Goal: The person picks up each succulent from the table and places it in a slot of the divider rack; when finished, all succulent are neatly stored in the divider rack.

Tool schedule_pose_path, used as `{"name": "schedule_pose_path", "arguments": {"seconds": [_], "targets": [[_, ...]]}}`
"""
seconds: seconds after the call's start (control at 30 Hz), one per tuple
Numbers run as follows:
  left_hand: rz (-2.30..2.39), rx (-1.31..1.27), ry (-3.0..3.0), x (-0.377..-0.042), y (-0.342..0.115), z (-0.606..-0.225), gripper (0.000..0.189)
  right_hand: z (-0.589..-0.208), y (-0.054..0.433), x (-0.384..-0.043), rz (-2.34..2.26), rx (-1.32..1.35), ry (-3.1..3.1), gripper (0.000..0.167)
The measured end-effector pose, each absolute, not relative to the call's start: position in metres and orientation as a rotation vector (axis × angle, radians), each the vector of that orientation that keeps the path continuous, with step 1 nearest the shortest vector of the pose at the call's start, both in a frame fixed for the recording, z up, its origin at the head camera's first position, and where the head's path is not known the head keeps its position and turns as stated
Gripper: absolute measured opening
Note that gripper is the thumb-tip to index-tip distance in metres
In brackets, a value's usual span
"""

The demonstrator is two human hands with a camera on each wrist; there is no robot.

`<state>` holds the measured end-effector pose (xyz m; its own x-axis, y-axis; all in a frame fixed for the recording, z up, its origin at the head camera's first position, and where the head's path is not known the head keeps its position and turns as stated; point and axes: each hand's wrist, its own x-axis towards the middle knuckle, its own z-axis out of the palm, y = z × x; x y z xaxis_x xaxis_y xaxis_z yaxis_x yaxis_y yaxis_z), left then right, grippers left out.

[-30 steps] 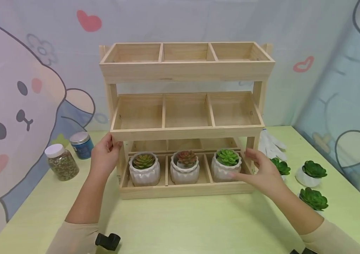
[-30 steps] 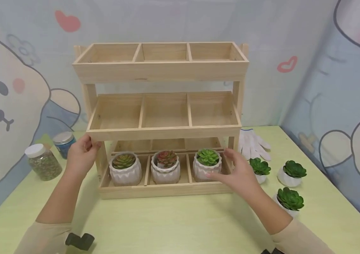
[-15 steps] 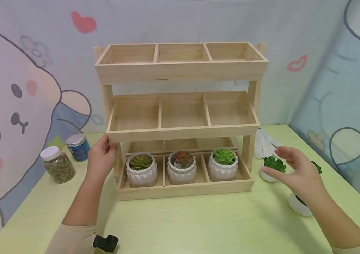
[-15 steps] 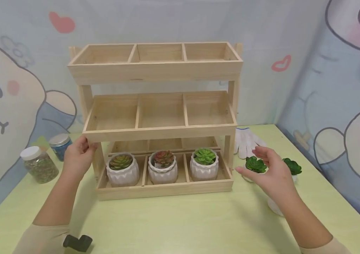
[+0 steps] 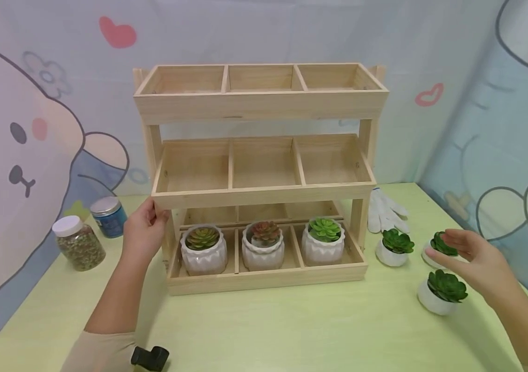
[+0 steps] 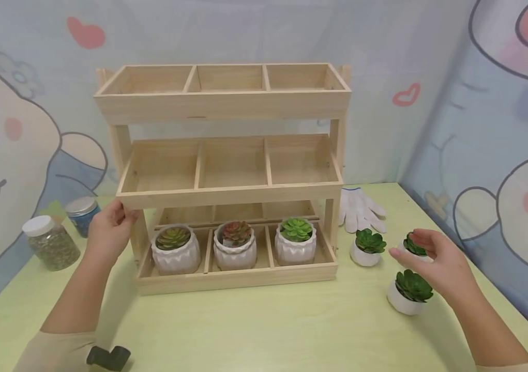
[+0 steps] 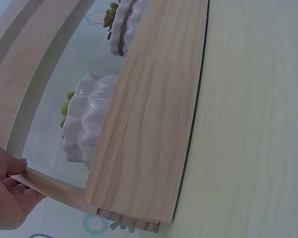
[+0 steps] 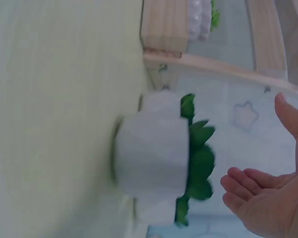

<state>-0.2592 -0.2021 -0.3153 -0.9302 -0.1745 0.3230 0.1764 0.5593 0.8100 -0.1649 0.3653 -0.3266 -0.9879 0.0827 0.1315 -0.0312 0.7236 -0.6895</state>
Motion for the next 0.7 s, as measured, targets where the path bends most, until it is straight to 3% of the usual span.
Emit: {"name": "schedule_pose_path", "arguments": {"seconds": [0.47, 0.7], "targets": [[-1.315, 0.011, -2.428, -0.256, -0.200, -0.313, 0.039, -0.365, 0.401, -0.161, 1.112, 0.261, -2.813, 0.055], [-1.318, 0.019, -2.422, -0.257, -0.201, -0.314, 0.037, -0.378, 0.407, -0.161, 1.172, 0.394, -2.777, 0.056]]}}
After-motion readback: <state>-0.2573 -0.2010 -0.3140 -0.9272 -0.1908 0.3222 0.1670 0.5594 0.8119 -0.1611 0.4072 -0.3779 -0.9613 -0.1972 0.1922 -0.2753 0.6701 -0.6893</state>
